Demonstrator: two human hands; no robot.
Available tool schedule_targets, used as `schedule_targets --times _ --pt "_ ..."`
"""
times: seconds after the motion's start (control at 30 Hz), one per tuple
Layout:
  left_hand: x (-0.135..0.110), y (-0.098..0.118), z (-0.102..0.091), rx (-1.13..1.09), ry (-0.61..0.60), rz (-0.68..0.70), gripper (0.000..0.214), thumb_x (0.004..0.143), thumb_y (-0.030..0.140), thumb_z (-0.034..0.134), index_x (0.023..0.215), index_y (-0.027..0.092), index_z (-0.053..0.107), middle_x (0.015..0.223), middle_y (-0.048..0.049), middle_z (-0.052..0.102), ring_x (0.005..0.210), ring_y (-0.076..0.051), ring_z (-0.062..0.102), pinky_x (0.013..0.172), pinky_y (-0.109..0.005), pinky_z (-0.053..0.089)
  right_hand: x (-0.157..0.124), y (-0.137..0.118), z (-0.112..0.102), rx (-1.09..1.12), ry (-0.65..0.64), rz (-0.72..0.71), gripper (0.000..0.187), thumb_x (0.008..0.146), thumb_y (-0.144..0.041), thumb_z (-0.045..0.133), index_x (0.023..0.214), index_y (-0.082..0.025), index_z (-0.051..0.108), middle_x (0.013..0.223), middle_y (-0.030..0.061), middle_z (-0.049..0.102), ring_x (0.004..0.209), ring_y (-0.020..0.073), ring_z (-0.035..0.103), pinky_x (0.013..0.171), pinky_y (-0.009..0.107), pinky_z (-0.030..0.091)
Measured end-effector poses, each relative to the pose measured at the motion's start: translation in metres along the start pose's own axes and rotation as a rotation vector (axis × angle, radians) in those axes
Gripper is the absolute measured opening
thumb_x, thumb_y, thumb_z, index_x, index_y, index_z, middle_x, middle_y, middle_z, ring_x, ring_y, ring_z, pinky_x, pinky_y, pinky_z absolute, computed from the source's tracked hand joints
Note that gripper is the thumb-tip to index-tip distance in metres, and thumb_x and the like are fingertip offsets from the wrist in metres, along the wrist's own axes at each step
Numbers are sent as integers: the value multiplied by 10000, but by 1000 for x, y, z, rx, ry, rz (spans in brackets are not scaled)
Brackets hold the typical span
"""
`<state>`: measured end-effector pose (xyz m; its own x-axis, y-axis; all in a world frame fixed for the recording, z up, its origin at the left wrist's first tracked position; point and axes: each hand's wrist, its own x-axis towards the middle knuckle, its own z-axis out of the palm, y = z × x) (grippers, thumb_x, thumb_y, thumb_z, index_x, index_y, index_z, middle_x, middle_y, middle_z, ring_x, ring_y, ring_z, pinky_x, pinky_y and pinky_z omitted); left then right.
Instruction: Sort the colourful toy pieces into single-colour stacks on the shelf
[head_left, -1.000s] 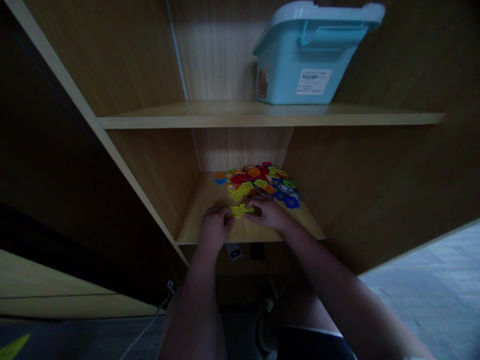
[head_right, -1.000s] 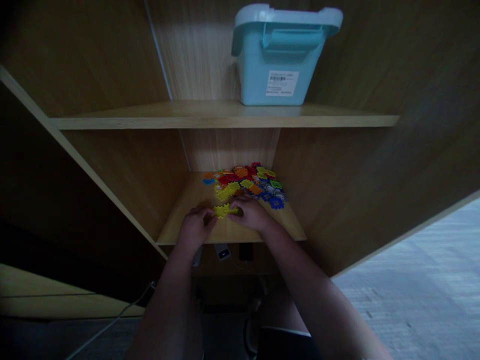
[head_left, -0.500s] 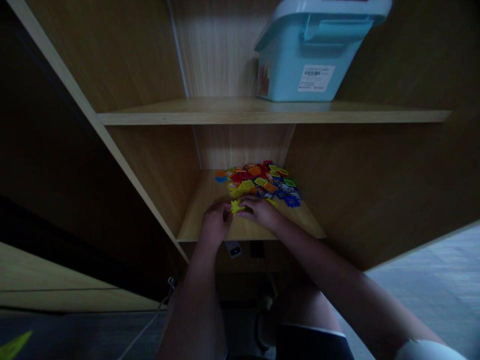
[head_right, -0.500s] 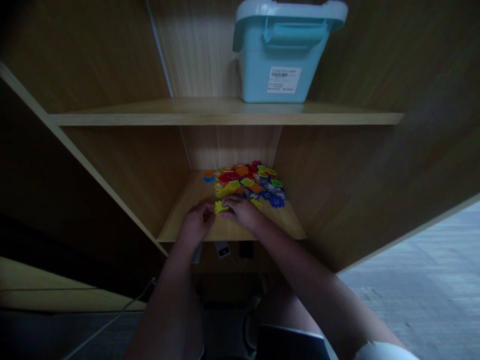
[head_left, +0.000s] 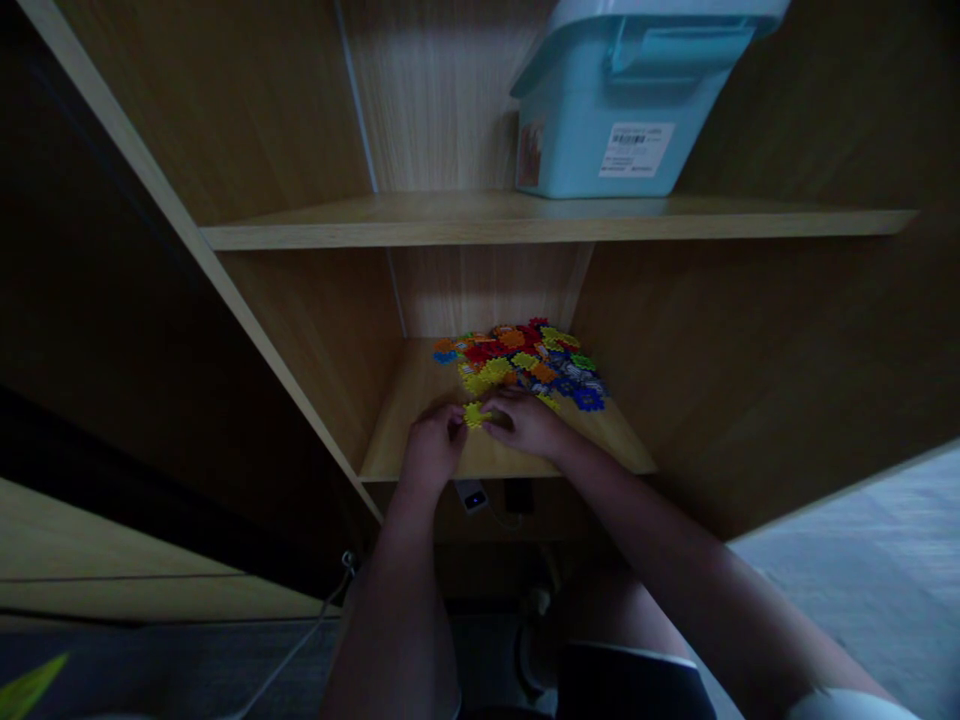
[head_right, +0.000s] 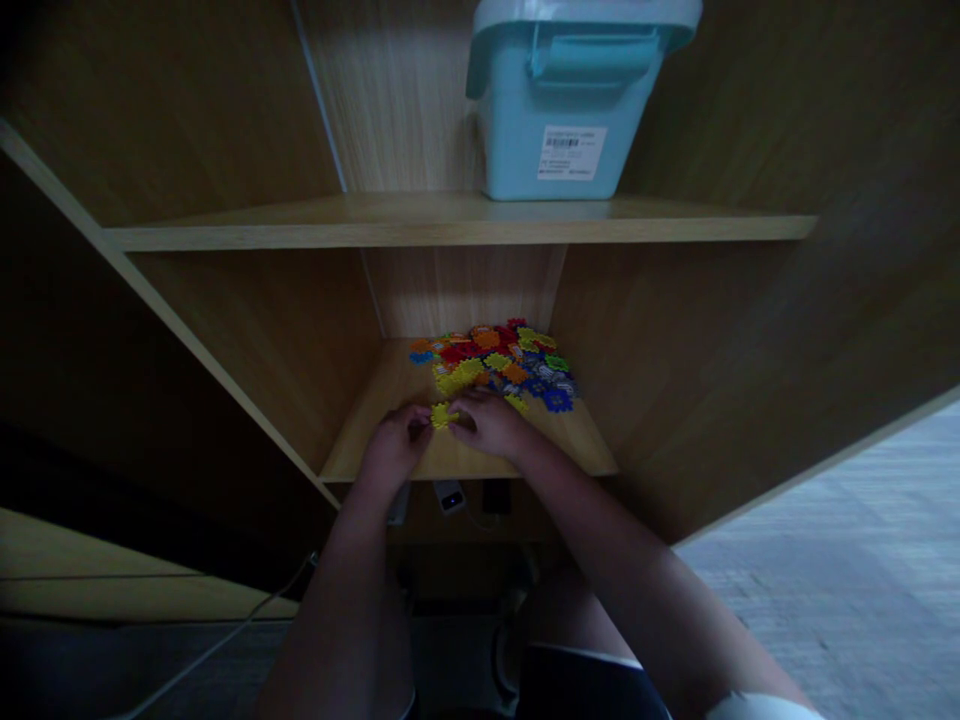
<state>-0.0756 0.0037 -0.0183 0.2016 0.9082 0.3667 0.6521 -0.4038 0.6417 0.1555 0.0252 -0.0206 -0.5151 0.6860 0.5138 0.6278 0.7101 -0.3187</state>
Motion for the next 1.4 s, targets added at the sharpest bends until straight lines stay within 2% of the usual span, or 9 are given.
schedule_targets --times 0.2,0.47,0.63,0.73,0.8,0.97,1.03,1.23,1.4 --pt "-1 0 -2 -18 -7 3 232 920 102 679 1106 229 733 1016 -48 812 961 -219 766 933 -363 607 1 -5 -3 -20 -26 52 144 954 -262 756 1089 -226 721 1085 71 785 1066 262 706 966 387 533" --pt "-1 0 0 21 10 -2 238 923 106 687 1118 232 738 1013 -49 806 977 -225 758 944 -377 602 0 -7 -6 -10 -36 84 230 964 -327 763 1159 -223 701 1150 86 780 1114 269 707 1002 398 529" --pt "-1 -2 1 42 46 75 241 897 83 679 1083 224 738 1028 -58 784 1002 -237 735 986 -408 595 -1 -7 -6 -47 -14 106 262 977 -364 745 1199 -236 687 1194 91 762 1153 274 687 1034 412 517" --pt "-2 1 -1 72 86 135 248 891 81 667 1077 227 744 1085 -74 756 1071 -256 713 1036 -439 582 -1 -7 -9 -119 46 118 149 1047 -287 596 1150 -234 691 1131 90 757 1126 274 670 1047 425 497" --pt "-4 6 -2 103 98 157 237 899 105 672 1081 232 753 1104 -83 731 1096 -267 698 1046 -454 576 -3 -7 -13 -169 116 167 179 1057 -238 520 1108 -230 691 1108 95 752 1093 277 664 1036 427 493" --pt "-8 12 -4 175 57 206 188 929 174 688 1084 233 777 1149 -100 699 1119 -287 665 1029 -478 565 -7 -1 -21 -230 344 375 231 1009 -175 471 1091 -196 686 1085 119 761 1038 287 688 1018 414 505" --pt "-9 12 -3 184 45 221 184 946 189 682 1092 238 782 1166 -99 698 1137 -287 657 1034 -478 558 -8 2 -21 -245 380 448 238 1009 -182 461 1083 -190 687 1067 121 770 1005 283 704 993 396 515" --pt "-9 13 -4 208 2 186 189 951 197 687 1107 237 786 1220 -103 708 1181 -292 653 1065 -476 541 -8 -1 -20 -346 269 623 267 1051 -241 458 1129 -183 706 1006 117 801 850 265 731 813 342 506" --pt "-8 16 -4 243 -22 144 184 958 227 694 1114 250 789 1246 -104 715 1208 -309 650 1091 -491 534 -7 -4 -20 -369 211 624 281 1057 -255 456 1116 -186 722 976 106 809 806 253 739 764 331 492"
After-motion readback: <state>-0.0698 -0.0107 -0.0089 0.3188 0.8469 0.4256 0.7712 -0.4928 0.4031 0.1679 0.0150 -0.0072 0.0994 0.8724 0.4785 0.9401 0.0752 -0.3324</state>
